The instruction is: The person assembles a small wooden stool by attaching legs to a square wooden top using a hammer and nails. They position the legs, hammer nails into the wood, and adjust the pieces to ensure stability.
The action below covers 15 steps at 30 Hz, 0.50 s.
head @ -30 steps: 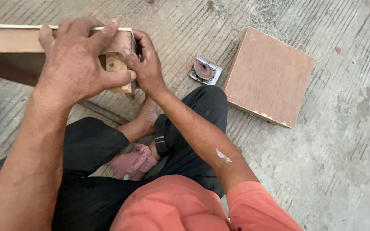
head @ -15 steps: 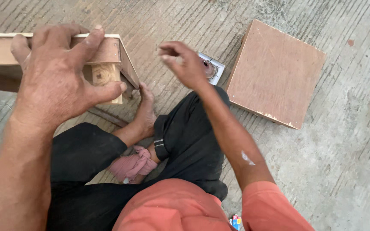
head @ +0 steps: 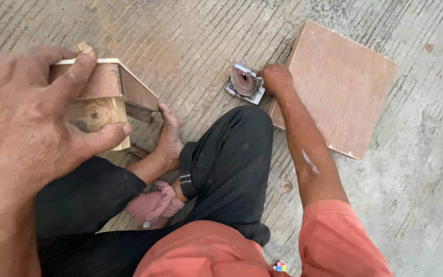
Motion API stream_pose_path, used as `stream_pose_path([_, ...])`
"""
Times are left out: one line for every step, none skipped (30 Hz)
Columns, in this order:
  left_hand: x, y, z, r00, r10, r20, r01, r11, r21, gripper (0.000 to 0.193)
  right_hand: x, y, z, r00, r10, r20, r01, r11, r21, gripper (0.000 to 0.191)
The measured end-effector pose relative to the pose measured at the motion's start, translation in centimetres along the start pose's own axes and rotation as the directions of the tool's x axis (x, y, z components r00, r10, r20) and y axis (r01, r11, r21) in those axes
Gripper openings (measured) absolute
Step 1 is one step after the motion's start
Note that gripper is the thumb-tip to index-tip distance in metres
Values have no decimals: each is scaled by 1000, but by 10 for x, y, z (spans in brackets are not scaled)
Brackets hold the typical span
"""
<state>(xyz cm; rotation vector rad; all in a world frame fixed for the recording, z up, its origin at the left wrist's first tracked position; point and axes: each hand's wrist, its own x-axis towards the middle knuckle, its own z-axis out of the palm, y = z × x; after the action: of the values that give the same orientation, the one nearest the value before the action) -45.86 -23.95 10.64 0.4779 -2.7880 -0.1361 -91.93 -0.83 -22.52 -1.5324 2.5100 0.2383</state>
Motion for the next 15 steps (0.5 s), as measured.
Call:
stream_pose_path([0, -1, 1, 1000, 0, 3, 0, 1000, -4, 93, 2, -1, 0, 999, 13, 30, -13, 1000, -12, 39])
stream_pose_path([0, -1, 3, 1000, 1, 7, -1, 1000, -8, 94, 4, -2, -1, 998, 26, 60, -25, 999, -24, 41])
stream_pose_path([0, -2, 4, 1000, 15, 0, -15, 1000, 5, 93, 4, -4, -1, 997, 29, 68, -27, 999, -27, 36])
stream_pose_path([-1, -2, 4, 1000, 29, -10, -29, 999, 19, 93, 5, -5, -1, 997, 32, 73, -30, 999, -32, 32])
stream_pose_path([-2, -1, 5, 1000, 18, -10, -18, 999, 43, 92, 5, -6, 0, 997, 36, 75, -34, 999, -38, 28])
stream_pose_path([-3, 0, 5, 1000, 7, -9, -6, 998, 65, 92, 5, -7, 2, 996, 34, 84, -30, 999, -43, 26])
stream_pose_path([-4, 1, 5, 1000, -2, -9, 3, 996, 85, 91, 5, -9, 3, 995, 34, 94, -29, 998, -48, 25])
stream_pose_path([-4, 2, 4, 1000, -5, -11, 6, 997, 82, 91, 5, -9, 5, 994, 38, 103, -32, 998, -56, 23])
stream_pose_path([-5, 4, 3, 1000, -8, -13, 9, 997, 78, 91, 5, -9, 7, 996, 31, 89, -24, 997, -70, 21])
stream_pose_path([-4, 5, 2, 1000, -14, -16, 15, 997, 76, 91, 6, -9, 9, 997, 20, 74, -14, 996, -84, 19])
stream_pose_path([-4, 5, 1, 1000, -27, -13, 27, 999, 47, 92, 7, -9, 10, 998, 6, 56, -1, 995, -97, 18])
stream_pose_path([-3, 5, 1, 999, -41, -10, 42, 999, 20, 93, 9, -9, 9, 998, 17, 66, -11, 997, -83, 18])
stream_pose_path([-2, 6, 1, 998, -60, -5, 60, 998, -5, 93, 9, -9, 9, 997, 21, 76, -16, 998, -67, 19])
stream_pose_path([0, 5, 2, 997, -71, 7, 71, 997, -33, 95, 11, -10, 5, 996, 19, 83, -14, 999, -53, 19])
stream_pose_path([1, 5, 4, 996, -91, 14, 92, 994, -54, 96, 11, -11, 3, 994, 51, 94, -46, 998, -51, 22])
